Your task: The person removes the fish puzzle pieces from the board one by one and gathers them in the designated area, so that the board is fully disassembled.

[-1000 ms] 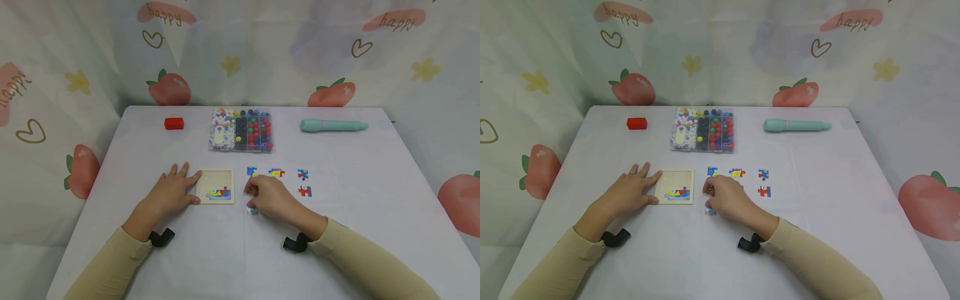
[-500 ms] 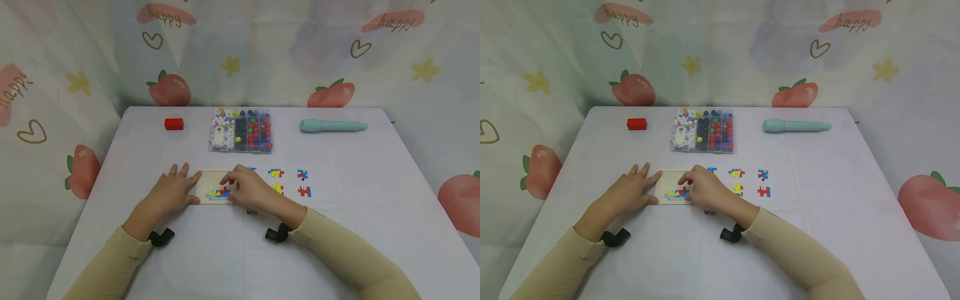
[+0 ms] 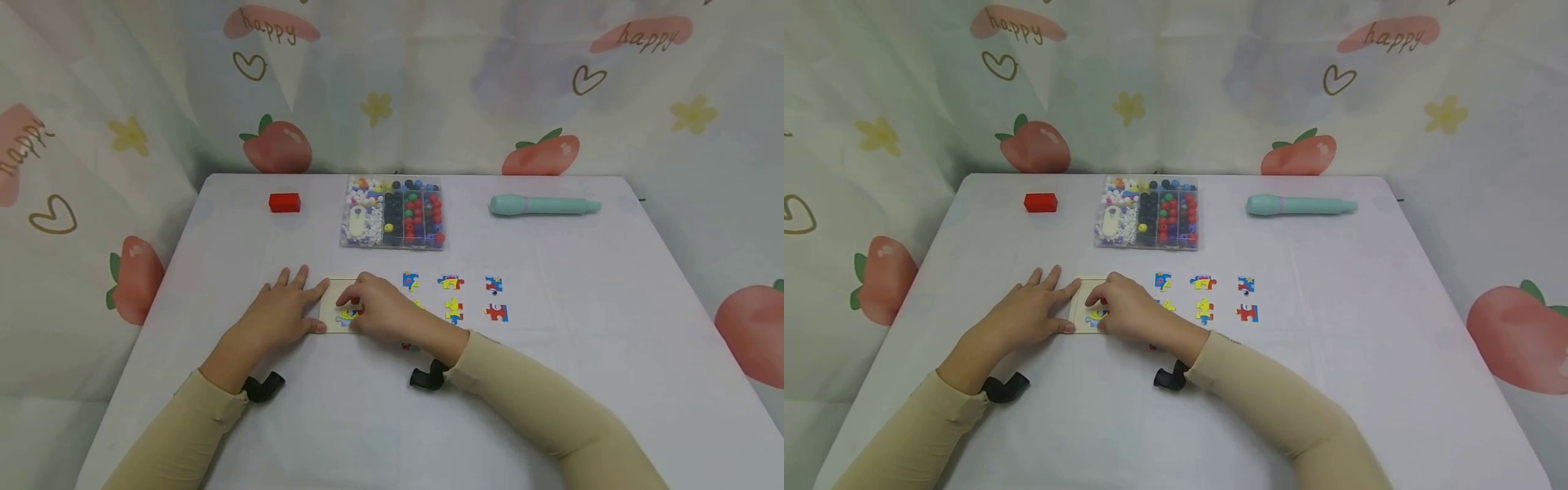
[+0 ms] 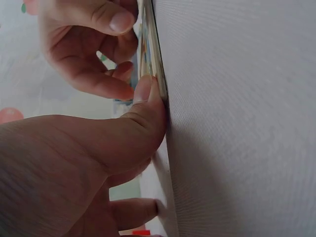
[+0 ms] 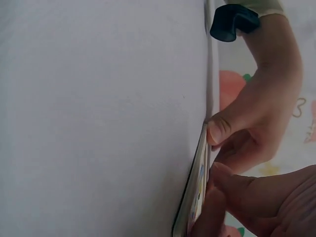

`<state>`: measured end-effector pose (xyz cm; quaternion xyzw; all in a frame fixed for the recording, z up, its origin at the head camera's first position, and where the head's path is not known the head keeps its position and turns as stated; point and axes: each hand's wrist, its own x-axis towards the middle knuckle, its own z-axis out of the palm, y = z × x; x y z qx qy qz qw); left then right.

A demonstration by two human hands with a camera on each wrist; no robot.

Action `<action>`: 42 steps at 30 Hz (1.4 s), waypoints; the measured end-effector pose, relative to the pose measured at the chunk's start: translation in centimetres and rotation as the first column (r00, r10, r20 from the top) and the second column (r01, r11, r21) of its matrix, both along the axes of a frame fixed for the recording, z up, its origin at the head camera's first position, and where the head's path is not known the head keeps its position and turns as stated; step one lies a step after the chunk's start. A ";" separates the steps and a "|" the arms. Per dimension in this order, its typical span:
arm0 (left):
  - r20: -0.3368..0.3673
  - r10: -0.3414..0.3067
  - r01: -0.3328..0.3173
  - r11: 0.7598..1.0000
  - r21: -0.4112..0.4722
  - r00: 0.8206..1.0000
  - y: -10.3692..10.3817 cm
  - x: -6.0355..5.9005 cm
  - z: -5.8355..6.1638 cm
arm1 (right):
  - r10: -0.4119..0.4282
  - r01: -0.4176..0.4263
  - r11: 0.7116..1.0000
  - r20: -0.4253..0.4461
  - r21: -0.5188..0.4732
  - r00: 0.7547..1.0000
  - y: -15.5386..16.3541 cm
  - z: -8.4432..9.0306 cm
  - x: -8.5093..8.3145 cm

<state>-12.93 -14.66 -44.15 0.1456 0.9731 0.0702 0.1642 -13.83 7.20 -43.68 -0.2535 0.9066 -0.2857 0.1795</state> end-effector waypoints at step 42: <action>-0.007 -0.008 0.008 0.999 0.033 1.000 -0.1 0.2 0.2 | -0.074 0.073 0.995 -0.018 -0.075 0.997 -0.6 -0.5 0.8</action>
